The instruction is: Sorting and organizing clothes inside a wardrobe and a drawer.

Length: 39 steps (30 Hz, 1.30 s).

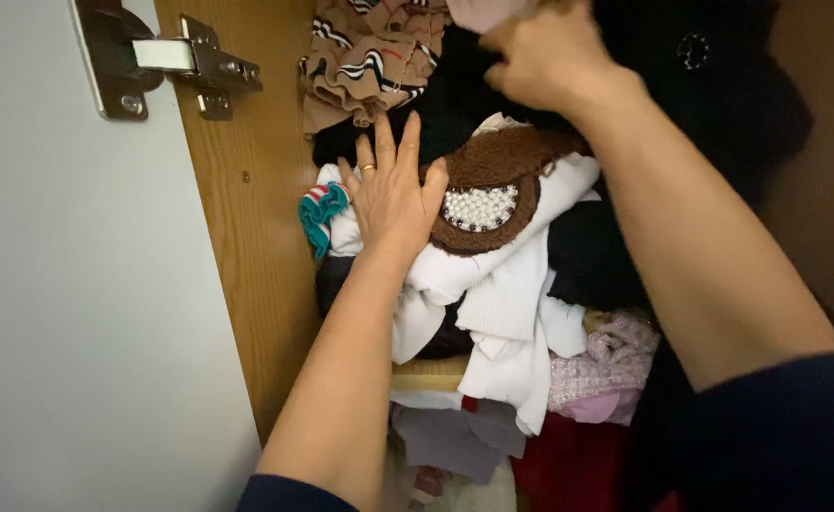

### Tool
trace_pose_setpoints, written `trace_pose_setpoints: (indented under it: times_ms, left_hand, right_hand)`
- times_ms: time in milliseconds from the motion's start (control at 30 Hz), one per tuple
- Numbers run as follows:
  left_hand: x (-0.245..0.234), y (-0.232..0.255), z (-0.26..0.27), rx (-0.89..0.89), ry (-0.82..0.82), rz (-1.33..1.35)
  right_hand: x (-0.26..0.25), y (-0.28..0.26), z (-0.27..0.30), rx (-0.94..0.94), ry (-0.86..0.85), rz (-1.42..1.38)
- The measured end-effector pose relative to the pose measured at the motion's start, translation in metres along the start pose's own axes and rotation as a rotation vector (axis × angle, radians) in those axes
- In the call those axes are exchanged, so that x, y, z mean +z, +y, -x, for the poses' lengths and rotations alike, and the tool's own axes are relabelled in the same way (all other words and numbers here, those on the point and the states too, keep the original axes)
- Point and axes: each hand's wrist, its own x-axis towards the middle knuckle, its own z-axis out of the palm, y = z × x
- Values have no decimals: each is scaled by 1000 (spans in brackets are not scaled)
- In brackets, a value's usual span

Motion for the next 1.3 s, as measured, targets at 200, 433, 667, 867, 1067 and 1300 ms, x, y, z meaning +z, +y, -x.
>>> trace_pose_setpoints:
  times_ms: [200,433,667,867,1067,1300]
  left_hand:
    - [-1,3,-3,-13,-38,-29]
    - [8,-3,-5,-28,-76,-36]
    - [20,-33,12,82,-45,99]
    - [-20,-14,38,11,-203,396]
    - [-87,42,155,-73,43,611]
    - [-102,115,340,-688,52,964]
  right_hand:
    - [8,58,42,204,91,86]
    - [-12,17,98,197,-30,-44]
    - [-17,-35,237,81,-92,-233]
    - [0,-43,270,12,-5,-166]
    - [-55,-54,337,-54,125,-391]
    - [-14,-86,485,482,61,-542]
